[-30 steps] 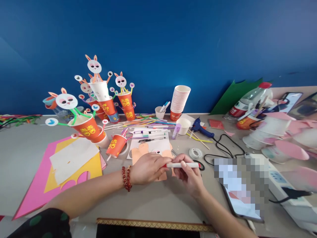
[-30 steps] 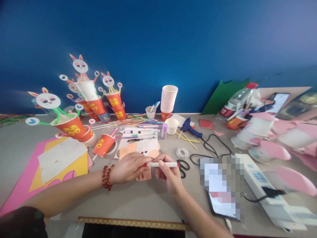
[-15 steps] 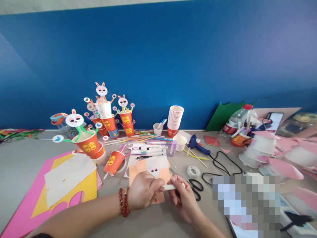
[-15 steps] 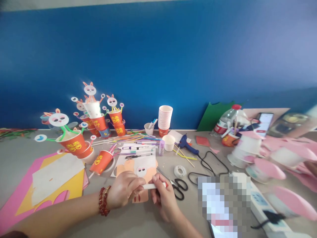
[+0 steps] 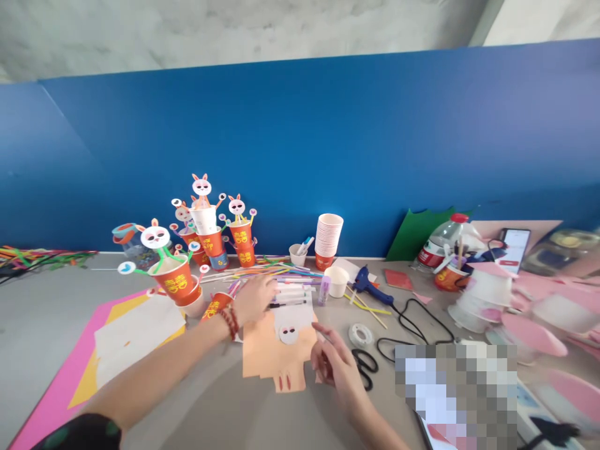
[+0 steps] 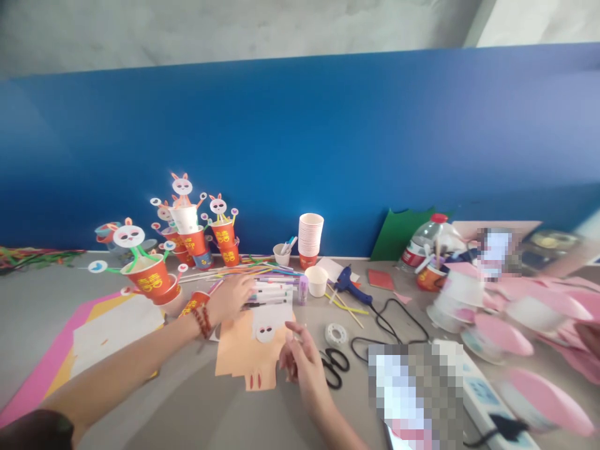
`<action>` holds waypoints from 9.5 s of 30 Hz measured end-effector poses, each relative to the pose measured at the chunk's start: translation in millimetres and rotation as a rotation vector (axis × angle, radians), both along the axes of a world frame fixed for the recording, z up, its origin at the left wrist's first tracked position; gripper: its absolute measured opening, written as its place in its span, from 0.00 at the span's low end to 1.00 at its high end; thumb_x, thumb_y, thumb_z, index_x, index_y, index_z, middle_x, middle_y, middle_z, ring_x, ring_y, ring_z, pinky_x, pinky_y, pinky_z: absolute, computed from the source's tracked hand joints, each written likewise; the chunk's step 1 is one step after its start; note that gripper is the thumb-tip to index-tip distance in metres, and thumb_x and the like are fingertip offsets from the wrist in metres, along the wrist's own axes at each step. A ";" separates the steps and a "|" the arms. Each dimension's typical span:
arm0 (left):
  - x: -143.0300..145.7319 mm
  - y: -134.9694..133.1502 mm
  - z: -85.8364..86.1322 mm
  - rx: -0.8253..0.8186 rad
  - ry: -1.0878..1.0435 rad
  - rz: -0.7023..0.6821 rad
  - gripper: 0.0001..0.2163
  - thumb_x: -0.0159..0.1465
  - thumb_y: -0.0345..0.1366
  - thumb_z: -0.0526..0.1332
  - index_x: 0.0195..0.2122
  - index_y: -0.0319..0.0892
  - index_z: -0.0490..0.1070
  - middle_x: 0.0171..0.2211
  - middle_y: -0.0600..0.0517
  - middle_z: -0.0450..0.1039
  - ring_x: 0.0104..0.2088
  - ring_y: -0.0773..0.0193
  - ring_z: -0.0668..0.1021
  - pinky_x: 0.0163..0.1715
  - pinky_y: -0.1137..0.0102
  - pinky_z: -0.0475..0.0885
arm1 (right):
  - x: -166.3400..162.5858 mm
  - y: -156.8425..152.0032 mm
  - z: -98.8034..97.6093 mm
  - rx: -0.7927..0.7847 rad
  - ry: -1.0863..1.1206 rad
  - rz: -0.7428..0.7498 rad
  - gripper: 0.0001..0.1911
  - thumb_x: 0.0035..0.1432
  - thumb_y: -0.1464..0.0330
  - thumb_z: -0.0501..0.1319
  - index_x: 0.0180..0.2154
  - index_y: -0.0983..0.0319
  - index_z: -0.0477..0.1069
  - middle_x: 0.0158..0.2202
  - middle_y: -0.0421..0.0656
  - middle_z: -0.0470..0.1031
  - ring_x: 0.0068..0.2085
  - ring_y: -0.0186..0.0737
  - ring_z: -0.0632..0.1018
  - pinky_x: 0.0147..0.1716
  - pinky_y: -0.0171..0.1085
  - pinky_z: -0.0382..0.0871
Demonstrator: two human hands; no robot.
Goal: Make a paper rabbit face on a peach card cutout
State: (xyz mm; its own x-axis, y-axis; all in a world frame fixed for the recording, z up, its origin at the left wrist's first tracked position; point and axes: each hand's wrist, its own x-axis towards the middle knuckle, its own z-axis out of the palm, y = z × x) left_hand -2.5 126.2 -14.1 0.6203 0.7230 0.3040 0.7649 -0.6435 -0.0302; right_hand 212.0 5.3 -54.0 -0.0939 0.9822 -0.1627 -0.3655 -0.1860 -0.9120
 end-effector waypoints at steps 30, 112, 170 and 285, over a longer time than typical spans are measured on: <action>-28.9 -105.1 -12.3 -0.376 0.169 -0.276 0.19 0.61 0.29 0.57 0.54 0.42 0.62 0.49 0.43 0.69 0.51 0.51 0.69 0.50 0.58 0.67 | 69.2 -8.9 37.7 0.324 -1.521 0.041 0.09 0.63 0.63 0.54 0.37 0.58 0.70 0.32 0.44 0.78 0.31 0.43 0.78 0.28 0.36 0.64; 1.7 -134.3 -9.1 -1.326 -1.317 0.185 0.20 0.62 0.51 0.60 0.32 0.37 0.79 0.26 0.47 0.78 0.23 0.65 0.73 0.26 0.71 0.68 | -24.3 -23.3 31.9 -0.011 -0.255 -0.023 0.21 0.45 0.62 0.72 0.31 0.58 0.59 0.24 0.33 0.67 0.17 0.29 0.67 0.10 0.28 0.66; 11.2 -116.2 -19.3 -0.846 -1.411 0.381 0.21 0.64 0.52 0.56 0.36 0.37 0.78 0.26 0.49 0.78 0.30 0.59 0.79 0.36 0.69 0.74 | -60.7 -41.3 -6.3 -0.076 -0.190 0.194 0.23 0.58 0.48 0.60 0.29 0.60 0.59 0.20 0.37 0.70 0.15 0.25 0.59 0.14 0.29 0.49; -18.1 -105.0 -33.6 -1.166 -1.458 0.294 0.19 0.57 0.50 0.65 0.37 0.37 0.80 0.37 0.44 0.81 0.46 0.50 0.78 0.45 0.64 0.72 | -15.9 -36.1 -1.8 0.007 -0.426 0.359 0.26 0.53 0.46 0.62 0.24 0.58 0.55 0.15 0.32 0.60 0.16 0.28 0.60 0.17 0.30 0.52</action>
State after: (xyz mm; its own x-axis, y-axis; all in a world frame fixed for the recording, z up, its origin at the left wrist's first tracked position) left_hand -20.7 21.2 -47.8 0.1999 0.9481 -0.2473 -0.1391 0.2773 0.9507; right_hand 196.1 -30.8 -55.8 -0.3506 0.9016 -0.2533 0.1208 -0.2247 -0.9669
